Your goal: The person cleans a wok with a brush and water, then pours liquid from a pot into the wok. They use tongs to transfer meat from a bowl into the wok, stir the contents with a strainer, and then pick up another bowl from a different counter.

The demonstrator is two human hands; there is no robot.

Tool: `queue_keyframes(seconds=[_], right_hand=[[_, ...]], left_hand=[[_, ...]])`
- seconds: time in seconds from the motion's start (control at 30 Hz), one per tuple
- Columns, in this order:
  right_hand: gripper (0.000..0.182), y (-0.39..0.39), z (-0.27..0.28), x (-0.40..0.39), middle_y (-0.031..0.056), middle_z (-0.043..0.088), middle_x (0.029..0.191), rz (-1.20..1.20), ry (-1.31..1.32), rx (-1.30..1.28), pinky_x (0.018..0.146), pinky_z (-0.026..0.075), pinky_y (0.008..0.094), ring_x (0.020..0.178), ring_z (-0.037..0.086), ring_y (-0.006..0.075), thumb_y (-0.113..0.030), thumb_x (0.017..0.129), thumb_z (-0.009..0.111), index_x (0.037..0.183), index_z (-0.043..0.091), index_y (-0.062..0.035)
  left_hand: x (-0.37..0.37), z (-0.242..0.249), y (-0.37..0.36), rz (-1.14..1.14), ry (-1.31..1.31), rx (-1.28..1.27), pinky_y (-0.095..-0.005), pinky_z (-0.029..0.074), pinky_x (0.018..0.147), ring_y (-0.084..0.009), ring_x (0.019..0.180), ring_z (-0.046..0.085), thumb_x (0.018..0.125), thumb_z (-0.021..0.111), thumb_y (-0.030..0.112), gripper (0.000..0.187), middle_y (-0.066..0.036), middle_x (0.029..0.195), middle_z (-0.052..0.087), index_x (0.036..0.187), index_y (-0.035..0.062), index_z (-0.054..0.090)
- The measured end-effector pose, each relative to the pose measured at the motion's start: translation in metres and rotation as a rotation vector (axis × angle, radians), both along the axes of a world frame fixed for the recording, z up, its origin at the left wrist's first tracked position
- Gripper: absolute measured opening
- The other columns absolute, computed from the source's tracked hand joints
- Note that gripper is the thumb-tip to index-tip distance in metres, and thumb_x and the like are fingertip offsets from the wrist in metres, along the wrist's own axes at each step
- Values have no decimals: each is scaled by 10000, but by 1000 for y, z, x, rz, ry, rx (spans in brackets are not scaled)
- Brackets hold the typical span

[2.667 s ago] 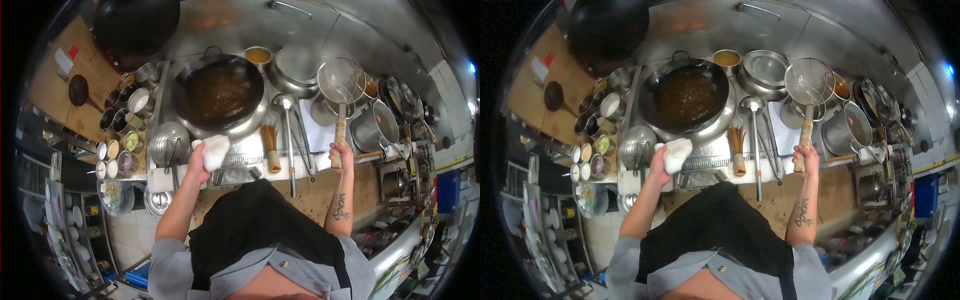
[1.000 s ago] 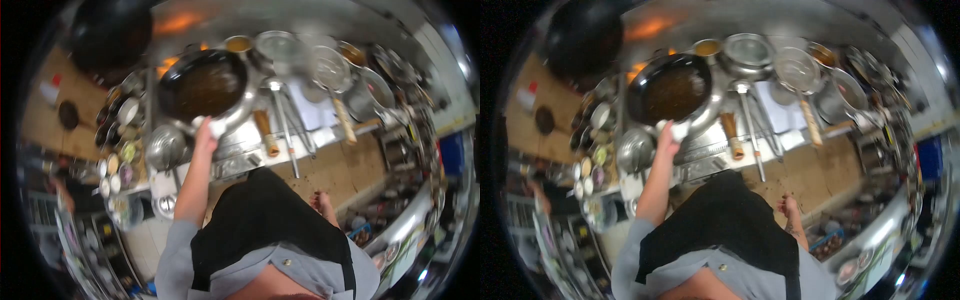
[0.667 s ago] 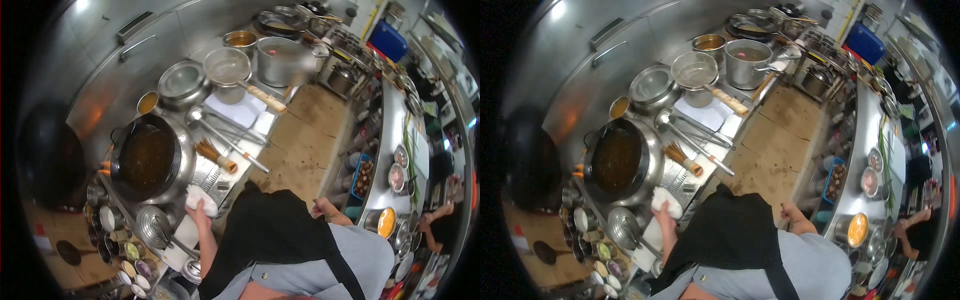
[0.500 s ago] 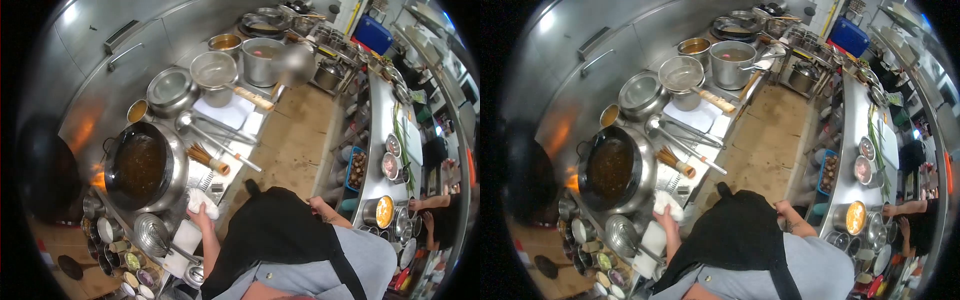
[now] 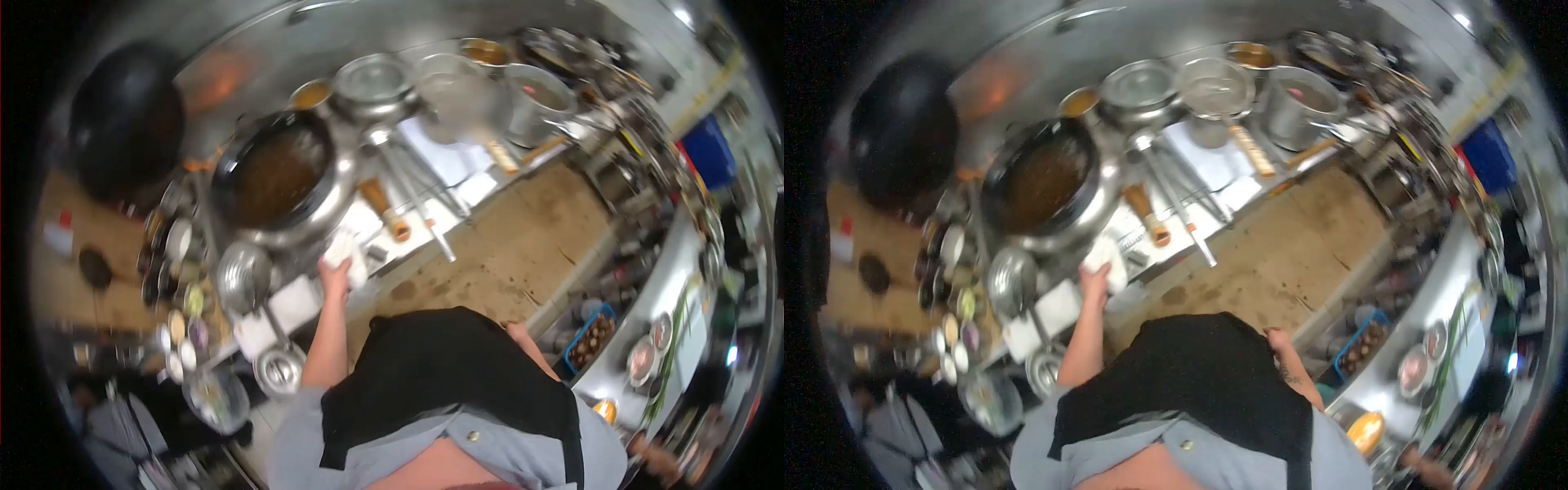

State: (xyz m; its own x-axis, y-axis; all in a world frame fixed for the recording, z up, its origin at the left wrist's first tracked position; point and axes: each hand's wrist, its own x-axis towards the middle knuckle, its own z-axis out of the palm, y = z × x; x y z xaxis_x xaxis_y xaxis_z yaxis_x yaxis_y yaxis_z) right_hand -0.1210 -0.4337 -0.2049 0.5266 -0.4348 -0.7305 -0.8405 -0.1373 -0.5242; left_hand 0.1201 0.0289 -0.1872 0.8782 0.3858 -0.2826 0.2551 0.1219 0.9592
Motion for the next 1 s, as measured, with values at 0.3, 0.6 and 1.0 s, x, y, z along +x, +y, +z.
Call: queue_keyframes(seconds=[0.3, 0.6, 1.0], right_hand=[[401, -96, -68, -50, 176, 708, 1068, 142, 41, 18, 847, 499, 354, 947, 668, 261, -261, 889, 618, 1139, 667, 48], [425, -138, -103, -84, 186, 705, 1053, 510, 82, -53, 853, 499, 361, 966, 658, 238, -297, 931, 569, 1126, 648, 72], [554, -34, -7, -115, 213, 645, 1202, 1, 212, -91, 976, 462, 417, 1142, 601, 353, -504, 909, 542, 1175, 667, -35]], left_hand=[[-17, 15, -21, 103, 40, 397, -378, 455, 974, -307, 1150, 575, 708, 775, 93, 720, -220, 1244, 576, 1320, -32, 417], [-18, -6, -6, 98, 88, 294, -379, 469, 961, -268, 1102, 613, 742, 782, 121, 646, -190, 1201, 618, 1272, -60, 460], [-7, -12, -4, 123, 293, 258, -434, 537, 872, -297, 1004, 628, 835, 770, 152, 521, -177, 1251, 618, 1260, -59, 554]])
